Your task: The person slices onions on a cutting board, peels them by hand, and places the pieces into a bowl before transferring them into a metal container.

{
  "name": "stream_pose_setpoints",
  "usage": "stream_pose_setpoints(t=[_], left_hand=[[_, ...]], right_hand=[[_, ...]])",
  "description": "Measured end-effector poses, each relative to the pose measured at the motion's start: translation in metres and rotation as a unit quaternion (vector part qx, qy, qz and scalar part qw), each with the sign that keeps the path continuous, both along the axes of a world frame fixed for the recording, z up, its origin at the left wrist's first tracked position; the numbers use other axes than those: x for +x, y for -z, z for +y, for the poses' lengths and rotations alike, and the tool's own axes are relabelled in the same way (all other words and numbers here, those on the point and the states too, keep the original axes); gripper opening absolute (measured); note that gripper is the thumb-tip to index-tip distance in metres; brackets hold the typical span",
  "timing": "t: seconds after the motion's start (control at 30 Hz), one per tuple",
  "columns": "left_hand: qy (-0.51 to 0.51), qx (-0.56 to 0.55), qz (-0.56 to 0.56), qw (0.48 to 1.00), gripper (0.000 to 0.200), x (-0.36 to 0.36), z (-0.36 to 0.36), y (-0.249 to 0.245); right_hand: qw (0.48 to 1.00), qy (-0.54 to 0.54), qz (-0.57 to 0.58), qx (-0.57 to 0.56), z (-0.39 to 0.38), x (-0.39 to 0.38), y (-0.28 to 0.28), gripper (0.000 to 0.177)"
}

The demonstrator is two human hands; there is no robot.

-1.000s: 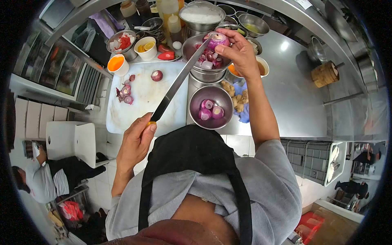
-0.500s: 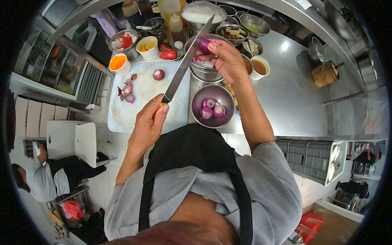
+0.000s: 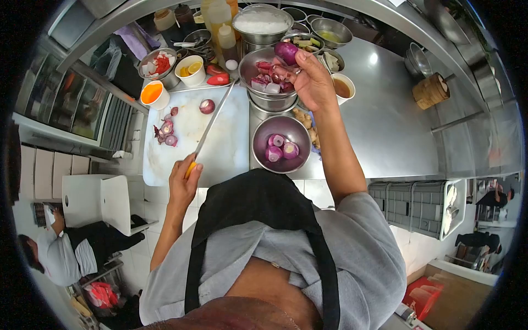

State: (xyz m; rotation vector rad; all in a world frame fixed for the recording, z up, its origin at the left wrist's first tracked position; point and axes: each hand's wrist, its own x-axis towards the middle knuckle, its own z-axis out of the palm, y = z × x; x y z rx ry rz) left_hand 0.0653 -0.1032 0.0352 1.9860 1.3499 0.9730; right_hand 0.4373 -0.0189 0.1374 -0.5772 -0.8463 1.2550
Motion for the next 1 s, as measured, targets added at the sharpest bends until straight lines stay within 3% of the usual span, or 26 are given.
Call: stream_pose_setpoints(t=[0.2,0.3,0.33,0.43,0.47,0.53,0.6,0.67,0.77,0.8,0.9,1.0], left_hand=[[-0.048,-0.04,0.195,0.979,0.035,-0.046,0.004,0.039],[-0.032,0.113,0.352,0.929,0.036,-0.048,0.014,0.028],[-0.025,0.129,0.308,0.942,0.036,-0.043,0.023,0.019],[0.072,0.019,-0.002,0.997,0.042,0.023,0.052,-0.064],[0.117,0.063,-0.02,0.991,0.047,0.045,0.067,-0.075],[0.178,-0.016,-0.21,0.961,0.053,0.101,0.088,-0.097],[0.205,-0.121,-0.296,0.925,0.058,0.152,0.11,-0.109],[0.268,-0.121,-0.285,0.912,0.057,0.184,0.131,-0.113],[0.275,-0.194,-0.31,0.889,0.055,0.202,0.141,-0.122],[0.266,-0.218,-0.292,0.893,0.05,0.203,0.142,-0.126],[0.239,0.085,-0.152,0.955,0.049,0.215,0.179,-0.085],[0.272,0.136,-0.09,0.948,0.049,0.208,0.175,-0.092]], right_hand=[[0.998,-0.059,0.013,0.025,0.002,0.007,0.008,0.046],[0.999,-0.04,0.009,0.014,0.001,0.006,0.006,0.049],[1.0,-0.019,-0.008,0.015,0.0,0.004,0.005,0.05],[0.998,0.019,-0.05,0.014,0.0,-0.007,0.004,0.053],[0.998,0.023,-0.06,0.015,0.002,-0.01,0.005,0.055],[0.995,0.054,-0.08,0.022,0.003,-0.022,0.0,0.059],[0.98,0.112,-0.154,0.059,0.007,-0.029,0.005,0.061],[0.964,0.153,-0.193,0.098,0.012,-0.03,0.012,0.065],[0.948,0.196,-0.218,0.123,0.01,-0.029,0.018,0.064],[0.953,0.171,-0.212,0.129,0.01,-0.024,0.02,0.057],[0.956,0.099,-0.278,-0.001,0.009,0.01,0.014,0.049],[0.952,0.07,-0.289,-0.068,0.012,0.017,0.013,0.047]])
